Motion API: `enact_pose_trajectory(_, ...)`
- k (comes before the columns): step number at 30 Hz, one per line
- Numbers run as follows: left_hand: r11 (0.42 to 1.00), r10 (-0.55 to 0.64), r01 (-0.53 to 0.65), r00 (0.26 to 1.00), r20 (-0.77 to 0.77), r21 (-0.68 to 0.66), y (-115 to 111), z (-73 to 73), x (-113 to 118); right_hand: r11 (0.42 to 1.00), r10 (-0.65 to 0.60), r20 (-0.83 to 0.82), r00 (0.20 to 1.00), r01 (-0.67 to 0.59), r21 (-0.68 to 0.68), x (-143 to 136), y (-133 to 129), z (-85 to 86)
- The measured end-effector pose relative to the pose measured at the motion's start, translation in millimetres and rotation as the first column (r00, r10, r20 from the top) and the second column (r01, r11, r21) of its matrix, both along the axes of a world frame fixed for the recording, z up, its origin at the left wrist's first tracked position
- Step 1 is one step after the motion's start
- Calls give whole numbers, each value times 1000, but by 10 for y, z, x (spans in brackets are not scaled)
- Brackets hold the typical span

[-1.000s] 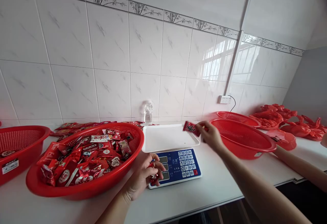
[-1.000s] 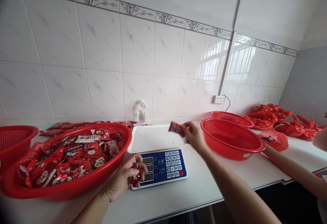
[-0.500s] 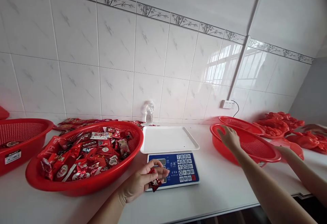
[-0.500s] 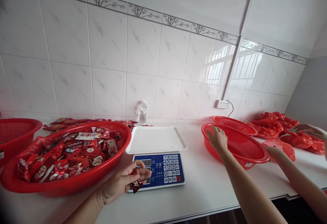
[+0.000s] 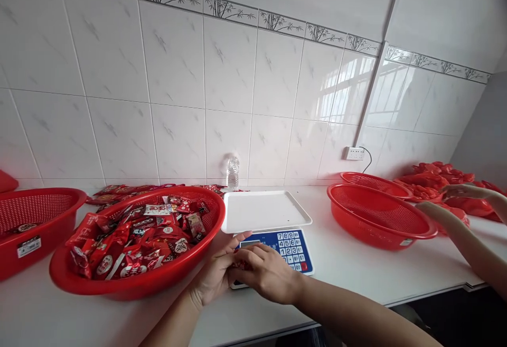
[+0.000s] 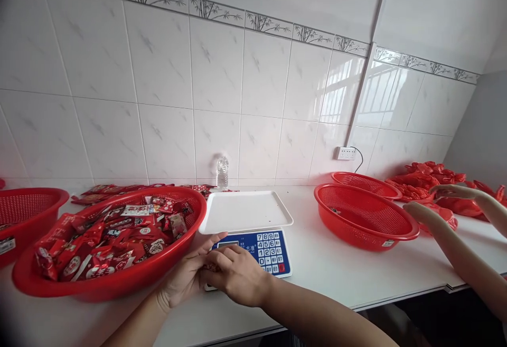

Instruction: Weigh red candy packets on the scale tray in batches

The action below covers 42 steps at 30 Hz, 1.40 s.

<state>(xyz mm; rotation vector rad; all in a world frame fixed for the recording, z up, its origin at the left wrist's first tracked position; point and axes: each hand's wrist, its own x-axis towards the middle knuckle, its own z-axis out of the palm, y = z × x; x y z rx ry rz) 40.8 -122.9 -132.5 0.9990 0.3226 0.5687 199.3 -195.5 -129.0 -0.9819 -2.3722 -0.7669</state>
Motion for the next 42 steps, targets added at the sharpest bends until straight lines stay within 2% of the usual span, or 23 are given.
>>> enact_pose_trajectory(4, 996, -84, 84, 996, -11, 6, -2, -37, 4, 999, 37, -50, 998, -37, -1, 65, -23, -40)
enact_pose_trajectory(7, 991, -130, 131, 991, -33, 14, -13, -33, 3, 999, 42, -68, 997, -42, -4, 239, -110, -21)
enact_pose_trajectory(9, 985, -166, 168, 984, -61, 36, -15, -17, -1, 999, -50, -140, 989, 50, 0, 498, -155, 40)
enact_pose_trajectory(10, 981, -180, 185, 980, -79, 60, -15, -8, -4, 989, -146, -205, 968, 148, -6, 677, -171, 88)
enact_pose_trajectory(11, 977, -189, 197, 977, -97, 86, -14, -1, -6, 954, -288, -299, 910, 299, -8, 886, -184, 146)
enact_pose_trajectory(13, 969, -191, 207, 974, -124, 133, -16, 8, -10, 866, -462, -423, 780, 500, -23, 1362, -213, 277)
enact_pose_trajectory(16, 958, -204, 229, 967, -151, 174, -25, 18, -14, 665, -653, -552, 519, 742, -88, 2060, -297, 429)
enact_pose_trajectory(18, 951, -212, 242, 963, -166, 191, -30, 23, -18, 531, -748, -560, 358, 828, -180, 2385, -365, 438)
enact_pose_trajectory(20, 947, -212, 245, 962, -171, 205, -35, 22, -21, 461, -808, -519, 280, 848, -261, 2527, -390, 352)
enact_pose_trajectory(22, 946, -208, 241, 964, -164, 215, -45, 6, -15, 476, -830, -467, 305, 824, -308, 2476, -333, 199)
enact_pose_trajectory(24, 946, -198, 231, 967, -158, 226, -67, -29, 6, 553, -809, -431, 400, 767, -326, 2261, -196, 37)
enact_pose_trajectory(26, 947, -163, 201, 973, -163, 250, -103, -77, 33, 646, -754, -419, 506, 687, -333, 1931, -20, -77)
enact_pose_trajectory(29, 949, -74, 118, 985, -156, 294, -195, -106, 37, 783, -622, -449, 642, 531, -326, 1365, 212, -96)
enact_pose_trajectory(31, 935, -16, 74, 986, -165, 346, -277, -30, -22, 837, -545, -471, 694, 417, -354, 1038, 315, -29)
enact_pose_trajectory(34, 865, 81, 37, 974, -211, 501, -359, 280, -212, 823, -526, -453, 720, 297, -484, 737, 415, 89)
enact_pose_trajectory(37, 729, 234, 17, 933, -273, 684, -253, 710, -454, 778, -534, -442, 721, 215, -590, 670, 493, 135)
enact_pose_trajectory(38, 676, 315, 16, 898, -308, 737, -160, 834, -527, 771, -532, -454, 715, 187, -609, 681, 513, 132)
enact_pose_trajectory(40, 580, 488, 46, 780, -392, 813, 104, 996, -646, 762, -528, -494, 691, 129, -635, 722, 538, 107)
enact_pose_trajectory(42, 536, 612, 113, 630, -478, 836, 428, 1028, -722, 754, -531, -534, 657, 80, -652, 763, 541, 76)
